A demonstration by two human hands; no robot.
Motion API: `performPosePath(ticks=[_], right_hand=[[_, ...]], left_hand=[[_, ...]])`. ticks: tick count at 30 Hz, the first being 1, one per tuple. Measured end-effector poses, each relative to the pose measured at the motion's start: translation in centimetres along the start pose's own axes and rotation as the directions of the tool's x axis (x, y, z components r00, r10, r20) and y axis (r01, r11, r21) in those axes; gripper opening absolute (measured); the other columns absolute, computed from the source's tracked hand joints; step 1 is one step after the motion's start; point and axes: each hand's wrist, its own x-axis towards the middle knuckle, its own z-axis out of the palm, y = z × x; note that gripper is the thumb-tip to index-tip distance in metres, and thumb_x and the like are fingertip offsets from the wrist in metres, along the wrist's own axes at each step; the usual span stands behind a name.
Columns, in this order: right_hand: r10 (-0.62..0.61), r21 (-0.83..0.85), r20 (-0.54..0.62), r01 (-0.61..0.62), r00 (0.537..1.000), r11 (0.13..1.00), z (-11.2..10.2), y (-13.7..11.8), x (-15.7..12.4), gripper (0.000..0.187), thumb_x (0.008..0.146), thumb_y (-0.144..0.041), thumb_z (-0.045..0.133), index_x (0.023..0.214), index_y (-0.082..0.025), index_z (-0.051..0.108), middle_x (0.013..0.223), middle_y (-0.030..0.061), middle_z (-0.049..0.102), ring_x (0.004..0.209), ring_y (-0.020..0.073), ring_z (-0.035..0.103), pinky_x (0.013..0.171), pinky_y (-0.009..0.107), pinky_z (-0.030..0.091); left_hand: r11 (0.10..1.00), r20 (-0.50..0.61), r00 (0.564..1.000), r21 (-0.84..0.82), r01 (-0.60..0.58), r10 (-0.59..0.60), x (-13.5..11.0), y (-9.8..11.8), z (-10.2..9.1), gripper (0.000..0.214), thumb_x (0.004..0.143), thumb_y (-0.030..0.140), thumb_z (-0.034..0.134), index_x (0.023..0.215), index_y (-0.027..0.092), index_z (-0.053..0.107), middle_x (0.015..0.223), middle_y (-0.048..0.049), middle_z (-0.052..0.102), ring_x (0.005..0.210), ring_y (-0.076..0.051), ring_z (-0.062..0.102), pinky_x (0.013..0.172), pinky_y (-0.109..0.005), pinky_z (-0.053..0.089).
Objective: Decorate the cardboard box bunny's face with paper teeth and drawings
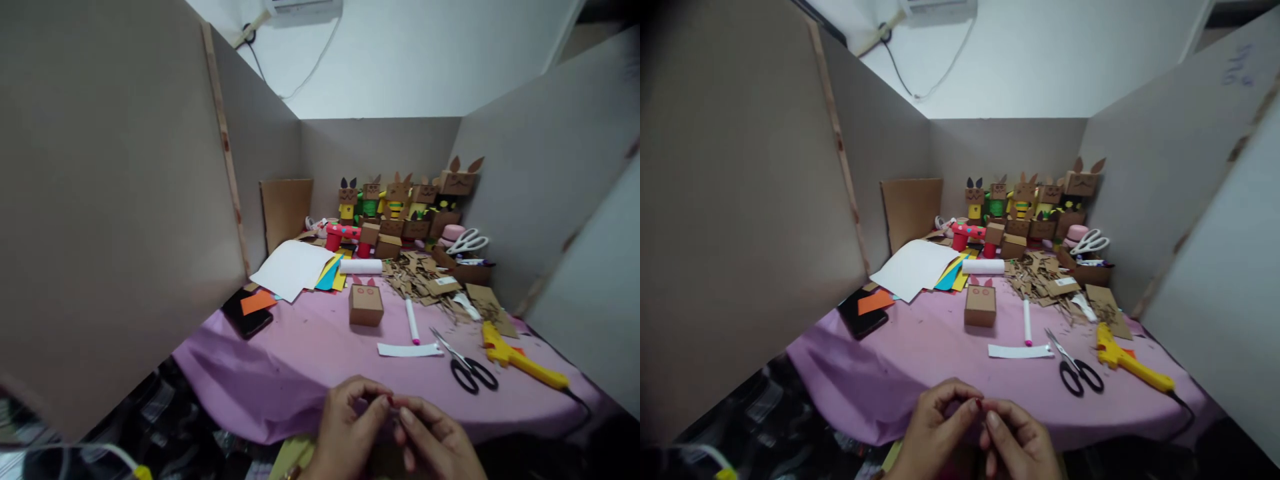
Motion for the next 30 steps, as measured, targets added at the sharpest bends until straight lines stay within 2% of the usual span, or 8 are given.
performPosePath(ticks=[2,5,8,12,15,18,21,30], right_hand=[[0.009,0.023,0.053,-0.010,0.999,1.000,-0.4,0.4,0.4,0.041,0.060,-0.051,0.084,0.081,-0.018,0.077,0.053,-0.0011,0.065,0.037,0.0038,0.050,0.039,0.015,0.035],[0.002,0.104,0.115,-0.015,0.993,0.994,-0.7,0.9,1.0,0.035,0.065,-0.048,0.083,0.086,-0.019,0.077,0.056,-0.0007,0.068,0.036,0.0024,0.052,0.038,0.012,0.035],[0.005,0.181,0.135,-0.029,0.991,0.983,-0.5,1.2,1.5,0.034,0.066,-0.045,0.083,0.088,-0.020,0.077,0.058,-0.0002,0.069,0.034,0.0018,0.053,0.036,0.011,0.034],[0.016,0.216,0.131,-0.044,0.991,0.975,-0.3,1.0,2.0,0.036,0.065,-0.044,0.084,0.091,-0.020,0.076,0.060,-0.0022,0.069,0.034,0.0008,0.052,0.036,0.010,0.033],[-0.006,0.126,0.065,-0.003,0.998,0.992,-0.2,0.2,2.5,0.042,0.064,-0.048,0.083,0.092,-0.017,0.075,0.062,-0.0021,0.067,0.036,0.0020,0.051,0.036,0.012,0.033],[-0.042,-0.007,-0.029,0.041,0.999,0.999,-0.1,-1.0,3.3,0.050,0.060,-0.053,0.083,0.089,-0.014,0.074,0.062,-0.0014,0.066,0.039,0.0040,0.050,0.039,0.015,0.033],[-0.074,-0.113,-0.046,0.068,0.996,0.991,-0.1,-2.0,4.5,0.050,0.061,-0.055,0.081,0.088,-0.013,0.074,0.063,-0.0015,0.064,0.044,0.0058,0.051,0.047,0.019,0.038],[-0.198,-0.294,-0.037,0.179,0.979,0.939,-1.6,-1.1,8.3,0.034,0.075,-0.048,0.072,0.083,-0.016,0.069,0.069,0.0013,0.065,0.060,0.0136,0.054,0.058,0.024,0.043]], left_hand=[[0.978,0.001,0.993,0.169,-0.120,0.121,0.0,-0.1,-0.3,0.012,0.080,0.025,0.065,0.074,0.018,0.073,0.074,-0.0064,0.070,0.075,-0.022,0.063,0.072,-0.029,0.044],[0.861,0.073,0.939,0.381,-0.338,0.336,0.2,-0.5,-0.6,0.016,0.086,0.021,0.058,0.078,0.019,0.072,0.076,-0.0080,0.071,0.074,-0.022,0.064,0.070,-0.029,0.046],[0.818,0.092,0.910,0.408,-0.405,0.405,0.8,-0.6,-0.7,0.016,0.085,0.019,0.057,0.077,0.021,0.071,0.076,-0.0075,0.071,0.074,-0.022,0.063,0.071,-0.029,0.045],[0.971,-0.053,0.985,0.182,-0.155,0.167,2.5,-0.3,-0.6,0.010,0.078,0.027,0.066,0.069,0.022,0.069,0.074,-0.0036,0.067,0.077,-0.022,0.059,0.075,-0.029,0.042],[0.999,-0.043,0.999,0.032,0.018,-0.017,4.4,-0.2,-0.7,0.019,0.073,0.037,0.069,0.067,0.019,0.066,0.065,0.0000,0.062,0.067,-0.019,0.055,0.066,-0.027,0.041],[0.986,0.030,0.987,-0.060,0.157,-0.156,6.1,-0.5,-0.9,0.031,0.070,0.045,0.071,0.062,0.016,0.064,0.058,0.0025,0.057,0.055,-0.012,0.048,0.057,-0.023,0.037],[0.956,0.082,0.963,-0.125,0.267,-0.258,7.3,-1.0,-0.8,0.037,0.065,0.049,0.075,0.060,0.014,0.064,0.055,0.0034,0.055,0.050,-0.009,0.045,0.055,-0.021,0.033],[0.889,0.106,0.921,-0.240,0.390,-0.375,9.5,-1.9,-0.1,0.037,0.059,0.047,0.081,0.058,0.013,0.067,0.050,0.0032,0.056,0.047,-0.008,0.043,0.049,-0.020,0.029]])
